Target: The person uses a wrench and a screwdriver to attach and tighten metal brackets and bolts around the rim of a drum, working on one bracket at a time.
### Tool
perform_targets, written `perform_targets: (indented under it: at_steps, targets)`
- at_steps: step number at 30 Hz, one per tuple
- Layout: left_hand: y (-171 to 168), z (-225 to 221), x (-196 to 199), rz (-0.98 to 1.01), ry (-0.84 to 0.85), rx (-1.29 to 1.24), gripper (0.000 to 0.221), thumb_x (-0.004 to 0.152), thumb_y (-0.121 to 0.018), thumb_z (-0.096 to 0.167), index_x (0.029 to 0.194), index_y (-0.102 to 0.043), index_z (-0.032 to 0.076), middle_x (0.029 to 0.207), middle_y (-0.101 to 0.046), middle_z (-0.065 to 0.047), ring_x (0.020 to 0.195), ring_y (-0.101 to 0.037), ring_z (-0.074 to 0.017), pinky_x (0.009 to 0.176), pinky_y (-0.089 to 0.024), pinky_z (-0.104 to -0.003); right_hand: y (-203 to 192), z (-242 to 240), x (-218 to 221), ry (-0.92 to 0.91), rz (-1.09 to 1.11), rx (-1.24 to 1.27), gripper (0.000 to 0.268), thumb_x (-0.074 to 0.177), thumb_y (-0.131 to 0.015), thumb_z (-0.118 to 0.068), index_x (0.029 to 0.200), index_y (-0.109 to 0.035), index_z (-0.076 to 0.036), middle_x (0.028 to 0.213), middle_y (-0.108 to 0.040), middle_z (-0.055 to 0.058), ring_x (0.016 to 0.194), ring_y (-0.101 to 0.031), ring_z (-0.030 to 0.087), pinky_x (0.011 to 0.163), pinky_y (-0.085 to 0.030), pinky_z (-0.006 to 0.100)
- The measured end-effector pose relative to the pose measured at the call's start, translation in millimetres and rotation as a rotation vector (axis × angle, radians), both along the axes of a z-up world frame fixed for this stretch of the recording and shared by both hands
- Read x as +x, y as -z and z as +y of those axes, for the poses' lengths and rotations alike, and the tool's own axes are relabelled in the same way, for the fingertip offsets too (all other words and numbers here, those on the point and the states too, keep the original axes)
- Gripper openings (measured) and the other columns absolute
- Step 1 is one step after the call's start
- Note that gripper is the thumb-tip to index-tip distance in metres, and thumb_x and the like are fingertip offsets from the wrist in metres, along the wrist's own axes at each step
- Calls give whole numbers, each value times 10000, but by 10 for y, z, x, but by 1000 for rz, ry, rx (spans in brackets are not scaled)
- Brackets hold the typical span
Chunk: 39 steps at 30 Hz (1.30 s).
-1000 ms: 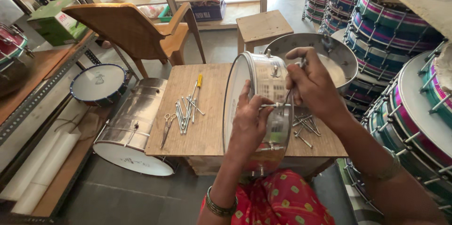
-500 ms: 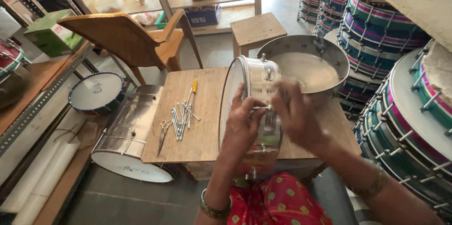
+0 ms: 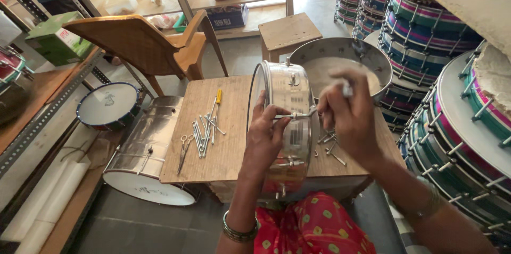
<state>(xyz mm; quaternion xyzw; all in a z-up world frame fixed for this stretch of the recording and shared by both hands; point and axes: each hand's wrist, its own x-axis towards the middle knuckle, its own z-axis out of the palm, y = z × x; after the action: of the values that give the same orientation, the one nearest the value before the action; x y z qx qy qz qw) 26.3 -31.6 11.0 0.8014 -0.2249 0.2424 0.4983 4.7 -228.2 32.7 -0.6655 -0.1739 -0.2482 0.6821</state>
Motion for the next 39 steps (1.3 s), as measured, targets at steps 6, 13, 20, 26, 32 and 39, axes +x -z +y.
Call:
perform_targets:
  at_steps: [6,13,20,26,32,39]
  targets:
    - [36,40,-35,50,-12,-25,119,912,-713,88,1029,-700,68,1565,-392,-348,1207,-666,-442,889,-590,-421,-358,110,399,-175,302,55,242,1071,-491,-179,1287,-478,-70,749,-611,50,454,-470,64,392,-390,227]
    - [5,98,-87,37,0,-58,110,930,-713,98,1033,-696,64,1550,-416,-346,1215,-664,-443,898,-591,-416,-468,181,602,-224,435,23,251,1045,-506,-201,1265,-506,-80,715,-588,33,415,-446,66,347,-369,238]
    - [-8,81,-105,-25,-11,-64,117,934,-725,94,1045,-708,59,1545,-413,-362,1264,-621,-467,899,-601,-427,-554,304,613,-223,456,-151,234,1043,-504,-195,1254,-517,-94,695,-582,41,411,-450,73,345,-371,245]
    - [-17,113,-89,118,33,-139,121,920,-709,125,1023,-688,66,1569,-384,-353,1178,-708,-409,801,-646,-381,-144,361,229,-1,123,-381,174,1070,-494,-159,1212,-480,-59,767,-638,65,567,-573,130,506,-485,292]
    - [14,204,-34,-44,-12,-91,133,955,-698,73,1087,-697,57,1552,-411,-359,1235,-655,-449,883,-605,-414,337,346,-143,15,-808,-860,129,1024,-555,-153,1075,-508,-45,976,-699,187,838,-686,334,748,-572,432]
    - [3,159,-47,52,-26,-103,135,933,-710,103,1060,-692,64,1571,-414,-333,1154,-696,-428,860,-608,-414,-162,70,14,-85,40,-93,205,1110,-473,-127,1306,-433,-80,857,-641,67,625,-554,79,535,-468,201]
